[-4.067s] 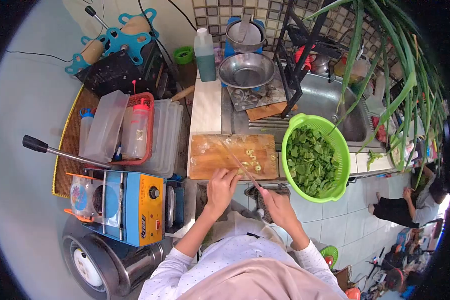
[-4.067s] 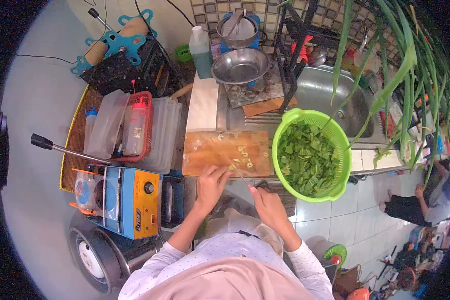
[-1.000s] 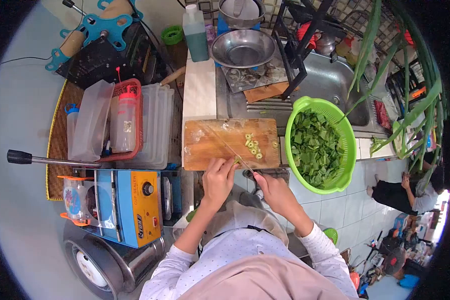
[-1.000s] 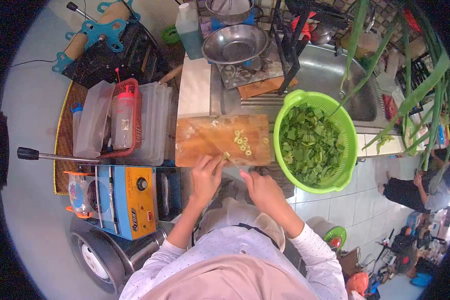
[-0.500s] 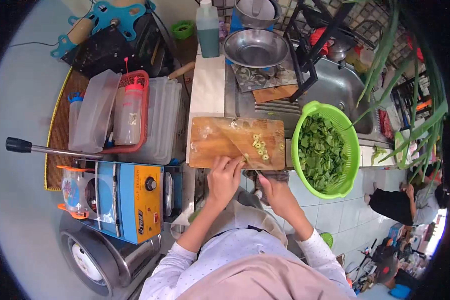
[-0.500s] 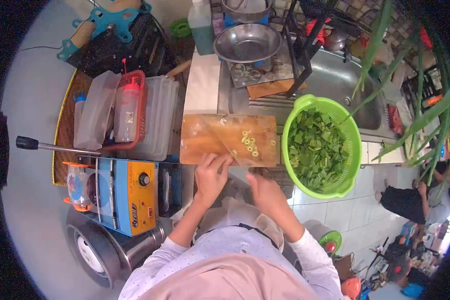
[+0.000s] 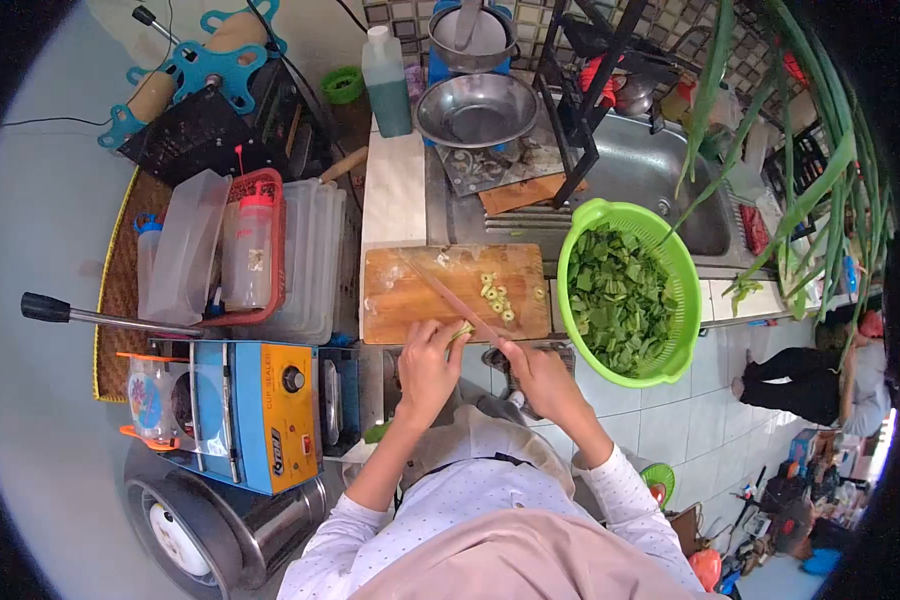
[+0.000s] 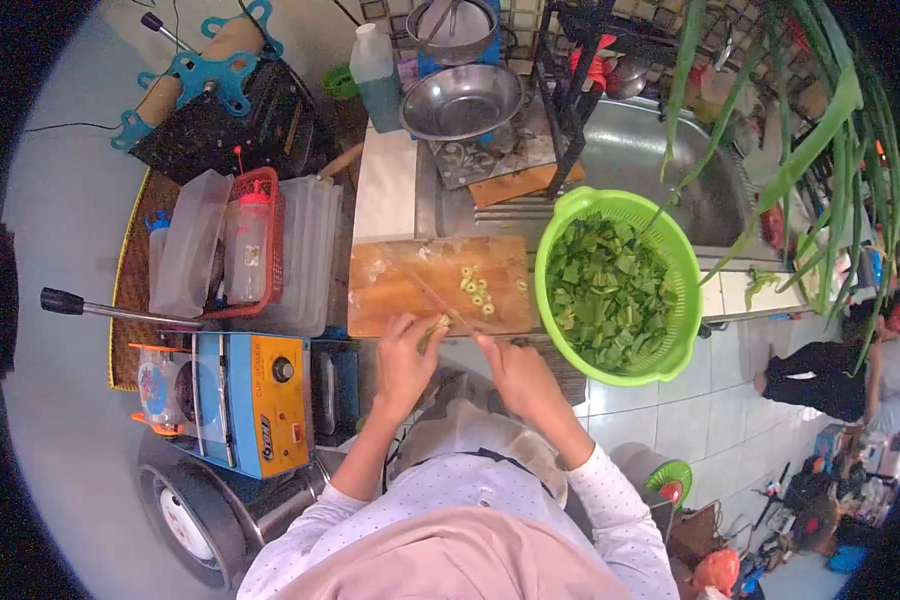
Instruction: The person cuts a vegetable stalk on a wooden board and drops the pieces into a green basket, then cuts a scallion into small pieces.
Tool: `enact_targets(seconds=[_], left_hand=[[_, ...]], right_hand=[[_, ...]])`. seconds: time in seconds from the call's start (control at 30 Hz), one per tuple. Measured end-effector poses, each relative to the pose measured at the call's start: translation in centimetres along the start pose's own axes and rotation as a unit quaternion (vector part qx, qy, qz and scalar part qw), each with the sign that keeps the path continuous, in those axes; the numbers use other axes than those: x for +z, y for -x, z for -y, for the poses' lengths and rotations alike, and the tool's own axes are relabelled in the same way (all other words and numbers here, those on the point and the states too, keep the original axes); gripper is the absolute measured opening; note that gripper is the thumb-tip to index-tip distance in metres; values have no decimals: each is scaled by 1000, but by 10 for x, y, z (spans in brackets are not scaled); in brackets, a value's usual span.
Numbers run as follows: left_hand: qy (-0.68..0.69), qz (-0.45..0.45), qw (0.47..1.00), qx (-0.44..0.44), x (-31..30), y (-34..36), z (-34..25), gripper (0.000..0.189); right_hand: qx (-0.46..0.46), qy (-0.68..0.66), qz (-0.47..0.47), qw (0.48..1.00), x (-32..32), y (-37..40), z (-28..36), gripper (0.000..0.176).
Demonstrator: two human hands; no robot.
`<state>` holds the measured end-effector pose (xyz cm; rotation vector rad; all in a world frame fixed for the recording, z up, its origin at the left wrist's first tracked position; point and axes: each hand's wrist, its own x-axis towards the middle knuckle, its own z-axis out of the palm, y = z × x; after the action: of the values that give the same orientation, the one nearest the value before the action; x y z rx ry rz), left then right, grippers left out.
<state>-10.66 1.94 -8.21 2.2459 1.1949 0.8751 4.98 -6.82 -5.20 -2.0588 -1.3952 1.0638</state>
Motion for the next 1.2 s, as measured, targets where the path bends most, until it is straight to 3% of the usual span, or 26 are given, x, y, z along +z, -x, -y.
enact_targets(seconds=[0.17, 0.43, 0.5, 0.63, 0.77, 1.0, 1.13, 1.2], left_hand=[[4, 16, 1000, -17, 0, 2, -6, 17], [4, 36, 998, -45, -5, -3, -8, 17], [80, 100, 990, -52, -5, 1, -9, 18], [61, 162, 984, -52, 2, 22, -21, 18], [108, 97, 987, -67, -1, 26, -24, 20], [38, 5, 998, -43, -17, 14, -9, 20], [46, 15, 997, -63, -13, 6, -5, 19], [40, -15, 999, -16, -4, 3, 0, 19]], right_hand=[[-20, 100, -67, 993, 6, 7, 0, 52], [-17, 149, -104, 983, 15, 7, 12, 50], [-15, 146, -106, 983, 17, 5, 14, 49], [-50, 118, -116, 985, 18, 1, 14, 50], [-56, 61, -102, 991, 15, -2, -1, 49], [-62, -44, -135, 988, 2, 8, -2, 46], [-1, -7, -34, 999, -3, 12, 5, 49], [8, 33, -9, 999, -3, 11, 3, 49]])
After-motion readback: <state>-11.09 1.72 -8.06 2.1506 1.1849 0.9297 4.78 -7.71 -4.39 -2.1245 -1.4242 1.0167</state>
